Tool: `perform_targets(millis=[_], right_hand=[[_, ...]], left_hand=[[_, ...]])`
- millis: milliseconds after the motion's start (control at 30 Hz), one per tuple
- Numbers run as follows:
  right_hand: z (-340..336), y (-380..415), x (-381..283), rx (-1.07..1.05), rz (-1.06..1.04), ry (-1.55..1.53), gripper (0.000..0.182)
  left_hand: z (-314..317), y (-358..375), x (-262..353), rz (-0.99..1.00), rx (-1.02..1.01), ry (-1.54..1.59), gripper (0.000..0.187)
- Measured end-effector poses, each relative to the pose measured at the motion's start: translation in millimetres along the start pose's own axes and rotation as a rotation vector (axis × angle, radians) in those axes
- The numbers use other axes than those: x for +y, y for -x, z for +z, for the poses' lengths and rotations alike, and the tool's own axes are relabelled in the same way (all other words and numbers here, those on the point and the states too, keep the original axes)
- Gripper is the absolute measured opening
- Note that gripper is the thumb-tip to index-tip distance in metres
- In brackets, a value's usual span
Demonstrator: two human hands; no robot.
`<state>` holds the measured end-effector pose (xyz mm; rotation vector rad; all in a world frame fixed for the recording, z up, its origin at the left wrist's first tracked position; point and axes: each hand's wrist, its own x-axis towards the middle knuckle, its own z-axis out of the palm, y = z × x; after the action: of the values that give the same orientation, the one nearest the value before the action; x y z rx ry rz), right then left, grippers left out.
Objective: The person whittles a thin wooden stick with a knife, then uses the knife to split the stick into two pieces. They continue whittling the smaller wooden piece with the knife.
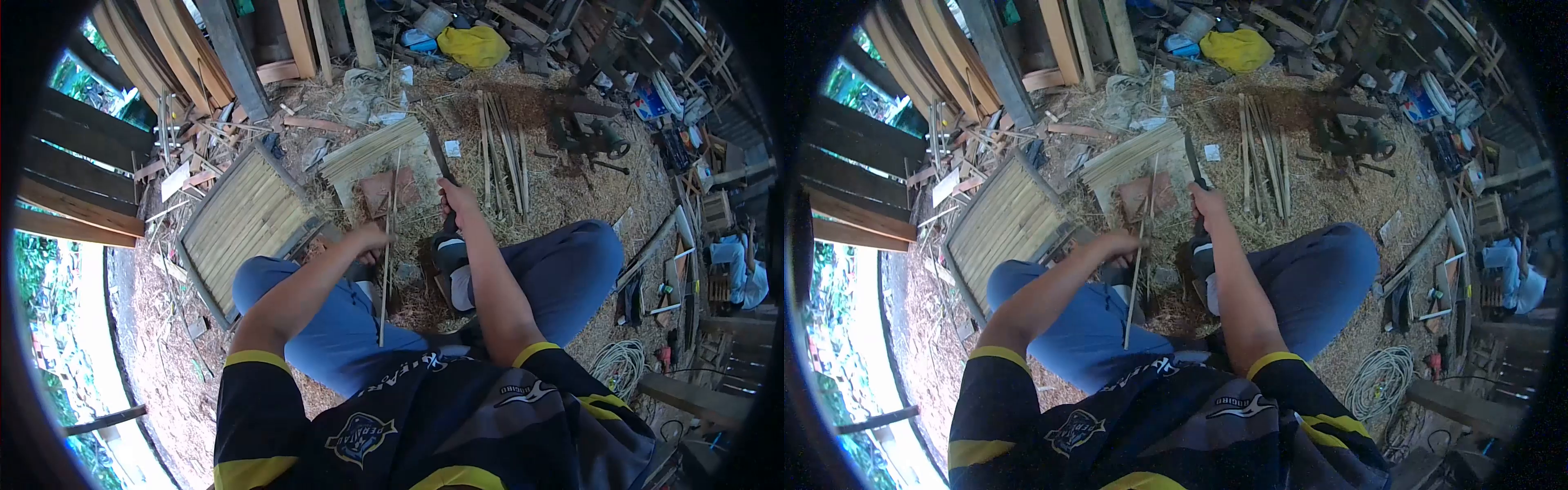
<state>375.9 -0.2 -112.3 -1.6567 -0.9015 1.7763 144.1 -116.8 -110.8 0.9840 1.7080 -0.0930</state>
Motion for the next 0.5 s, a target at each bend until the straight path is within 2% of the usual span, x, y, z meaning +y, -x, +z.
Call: perform_targets(millis=[167, 267, 400, 500], right_hand=[[-12.7, -1.6, 12.6, -0.005, -0.042, 0.042, 0.033], [-12.6, -25.2, 40.9, 0.064, -0.073, 0.064, 0.034], [1.8, -8.0, 39.0, 0.053, -0.11, 0.121, 0.027], [24.3, -49.5, 81.1, 0.095, -0.198, 0.166, 0.031]], left_hand=[[39.7, -16.8, -14.5, -0.012, 0.008, 0.299, 0.019], [12.2, 25.1, 12.7, -0.002, 0.037, 0.526, 0.012], [-47.4, 45.9, 21.7, 0.247, 0.061, 0.713, 0.027], [-90.5, 84.2, 39.8, 0.381, 0.114, 0.765, 0.033]])
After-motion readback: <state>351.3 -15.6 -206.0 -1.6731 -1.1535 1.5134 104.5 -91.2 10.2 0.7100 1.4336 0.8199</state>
